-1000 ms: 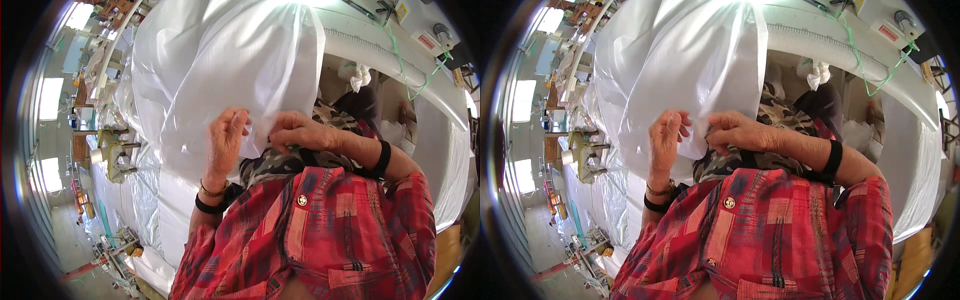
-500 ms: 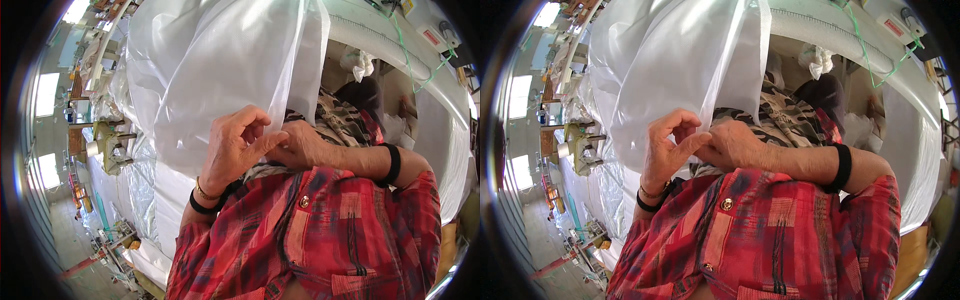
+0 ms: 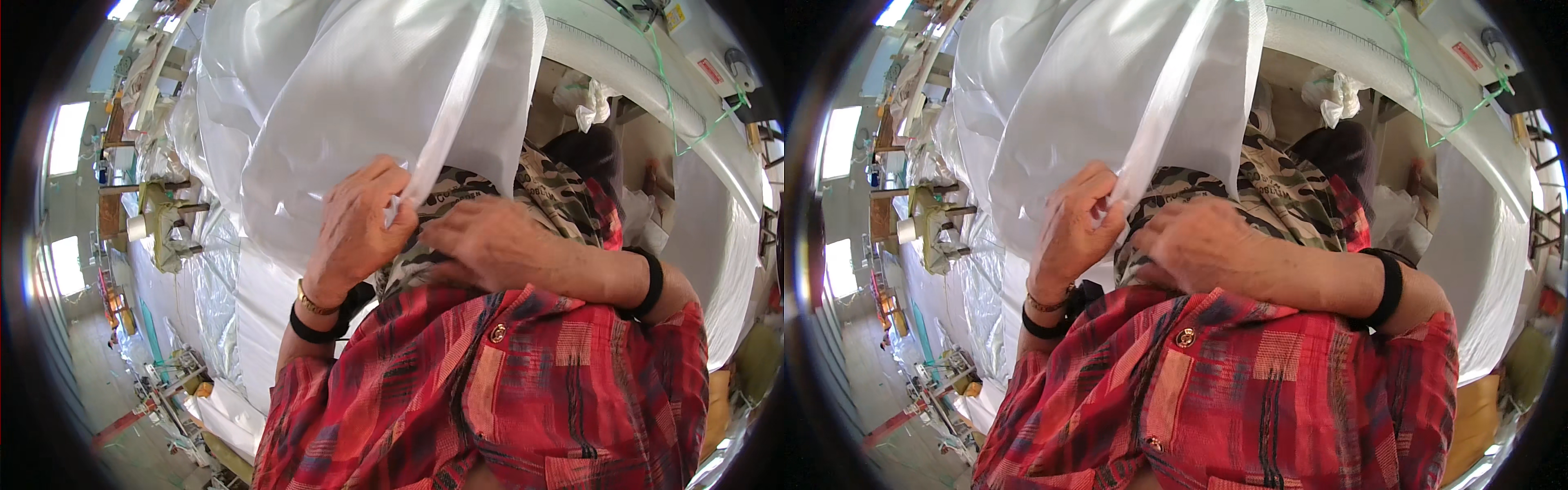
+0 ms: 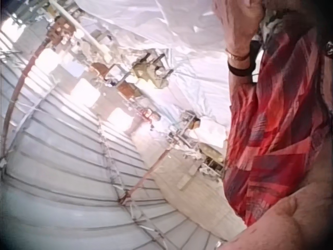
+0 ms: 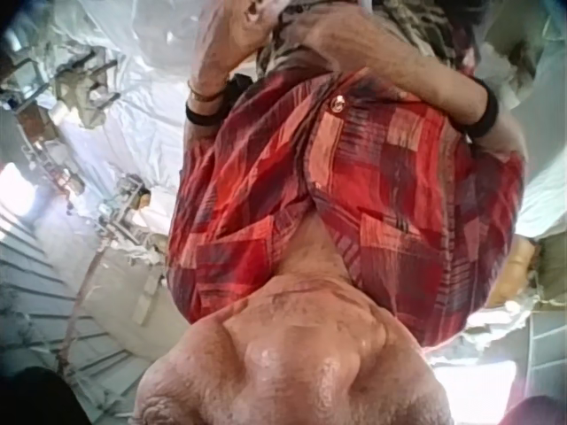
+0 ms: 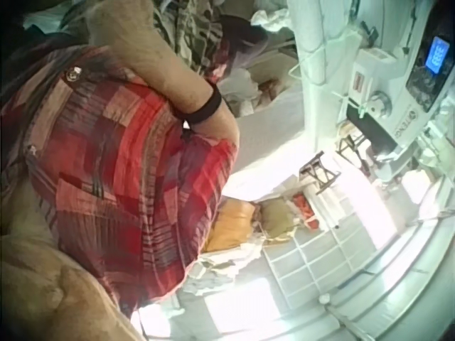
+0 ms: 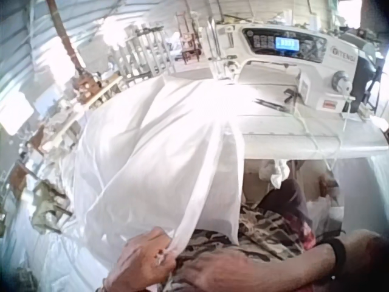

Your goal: The recorder uses an industrial sewing machine to sew the edges of large white plastic sheets and then organizes and folds the material.

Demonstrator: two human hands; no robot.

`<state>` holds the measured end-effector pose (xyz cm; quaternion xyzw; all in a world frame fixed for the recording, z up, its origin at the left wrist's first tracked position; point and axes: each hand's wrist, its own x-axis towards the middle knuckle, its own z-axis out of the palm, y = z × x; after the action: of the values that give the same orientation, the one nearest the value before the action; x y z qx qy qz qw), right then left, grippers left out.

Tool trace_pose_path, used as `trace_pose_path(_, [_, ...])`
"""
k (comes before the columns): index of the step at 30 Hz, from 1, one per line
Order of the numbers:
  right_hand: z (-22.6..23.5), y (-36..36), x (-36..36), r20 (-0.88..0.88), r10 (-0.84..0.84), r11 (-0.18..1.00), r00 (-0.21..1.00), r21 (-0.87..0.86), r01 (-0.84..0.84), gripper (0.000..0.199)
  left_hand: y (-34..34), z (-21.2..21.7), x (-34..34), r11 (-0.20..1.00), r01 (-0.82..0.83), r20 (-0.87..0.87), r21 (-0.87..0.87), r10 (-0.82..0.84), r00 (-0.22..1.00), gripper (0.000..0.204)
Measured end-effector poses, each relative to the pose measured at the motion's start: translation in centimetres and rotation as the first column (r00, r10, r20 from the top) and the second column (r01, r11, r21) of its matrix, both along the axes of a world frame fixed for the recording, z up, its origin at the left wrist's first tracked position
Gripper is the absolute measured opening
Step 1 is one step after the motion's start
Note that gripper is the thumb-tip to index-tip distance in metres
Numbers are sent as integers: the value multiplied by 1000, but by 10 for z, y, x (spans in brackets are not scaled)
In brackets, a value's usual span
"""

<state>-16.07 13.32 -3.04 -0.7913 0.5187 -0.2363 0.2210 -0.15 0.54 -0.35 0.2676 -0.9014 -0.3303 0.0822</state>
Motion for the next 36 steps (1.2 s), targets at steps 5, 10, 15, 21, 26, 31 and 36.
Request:
trace_pose_path(5, [2, 6, -50, -123, -268, 963, 955, -10, 269, 23, -11, 12, 23, 861, -117, -22, -495, 122, 992, 19])
trace_pose_path(10, [-26, 18, -70, -167, -347, 938, 923, -79, 339, 14, -5, 6, 32, 813, -223, -179, -538, 149, 973, 23])
trace_pose_path(15, [-36, 9, -70, -350, -182, 982, 919, -19, 187, 26, 7, -10, 29, 937, -58, -363, 344, 189, 912, 7])
trace_pose_path(21, [8, 11, -49, 108, -90, 996, 990, -8, 92, 18, 16, -13, 18, 886, -60, -334, 459, 235, 913, 10])
trace_pose_path(26, [21, -5, -19, 134, -76, 988, 988, -120, 92, 16, 20, -13, 11, 885, -45, -331, 464, 220, 918, 12])
trace_pose_path(31, [16, -5, -5, 161, 48, 980, 986, -196, -15, 16, 16, -20, 11, 918, -24, -330, 397, 167, 929, 11])
trace_pose_path(36, [30, 4, -21, 28, -6, 979, 1000, -203, 11, 25, 13, -28, 10, 928, -24, -413, 371, 187, 891, 7])
